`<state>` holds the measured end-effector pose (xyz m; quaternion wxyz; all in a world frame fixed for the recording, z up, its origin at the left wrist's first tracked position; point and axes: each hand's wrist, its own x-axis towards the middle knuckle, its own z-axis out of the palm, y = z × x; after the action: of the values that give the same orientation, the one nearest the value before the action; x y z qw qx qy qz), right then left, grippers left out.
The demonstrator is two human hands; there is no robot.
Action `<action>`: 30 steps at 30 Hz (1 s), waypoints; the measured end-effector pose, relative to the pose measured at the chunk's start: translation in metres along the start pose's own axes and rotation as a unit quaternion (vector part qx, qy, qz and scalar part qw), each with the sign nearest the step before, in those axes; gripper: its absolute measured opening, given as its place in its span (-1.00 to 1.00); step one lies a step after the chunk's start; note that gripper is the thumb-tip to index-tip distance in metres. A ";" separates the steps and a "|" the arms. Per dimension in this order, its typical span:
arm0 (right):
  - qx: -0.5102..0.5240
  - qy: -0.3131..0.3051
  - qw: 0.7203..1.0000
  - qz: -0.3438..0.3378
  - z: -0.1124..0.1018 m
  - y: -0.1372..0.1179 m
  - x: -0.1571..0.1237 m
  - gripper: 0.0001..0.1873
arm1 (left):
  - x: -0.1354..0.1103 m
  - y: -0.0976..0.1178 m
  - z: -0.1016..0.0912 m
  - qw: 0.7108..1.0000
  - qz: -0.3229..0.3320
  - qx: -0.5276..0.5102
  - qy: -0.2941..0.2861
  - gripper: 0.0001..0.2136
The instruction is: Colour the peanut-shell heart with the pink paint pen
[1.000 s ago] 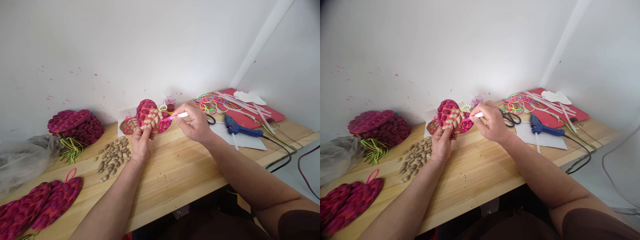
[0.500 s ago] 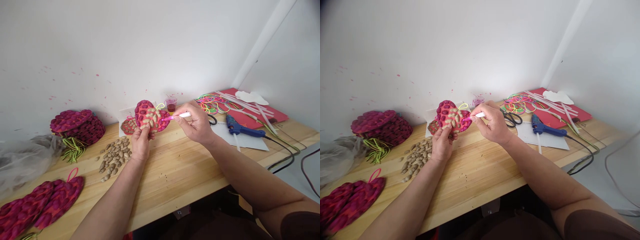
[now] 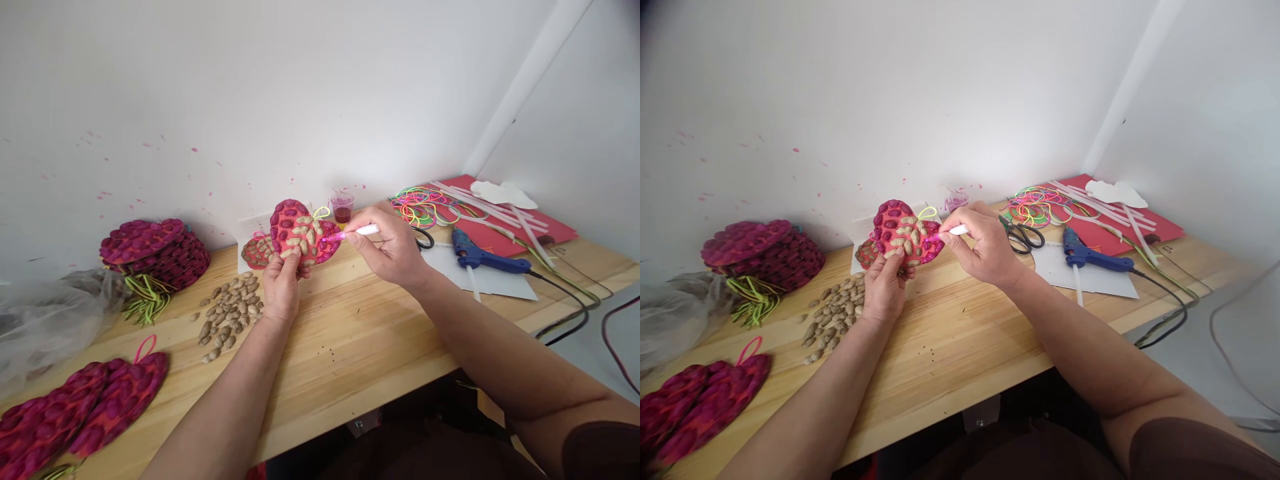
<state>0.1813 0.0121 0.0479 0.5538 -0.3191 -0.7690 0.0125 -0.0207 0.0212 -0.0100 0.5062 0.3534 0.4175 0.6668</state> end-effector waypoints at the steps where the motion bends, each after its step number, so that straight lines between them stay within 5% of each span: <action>1: 0.001 -0.004 1.000 -0.002 0.000 0.000 0.000 -0.92 | 0.000 0.000 0.000 1.000 -0.001 -0.001 0.002 -0.59; 30: 0.017 0.008 1.000 0.002 0.001 0.001 -0.002 -0.92 | -0.001 0.009 0.005 0.994 -0.084 -0.059 0.019 -0.64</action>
<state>0.1815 0.0126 0.0455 0.5655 -0.3112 -0.7634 0.0237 -0.0189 0.0203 0.0000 0.5728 0.2738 0.4148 0.6518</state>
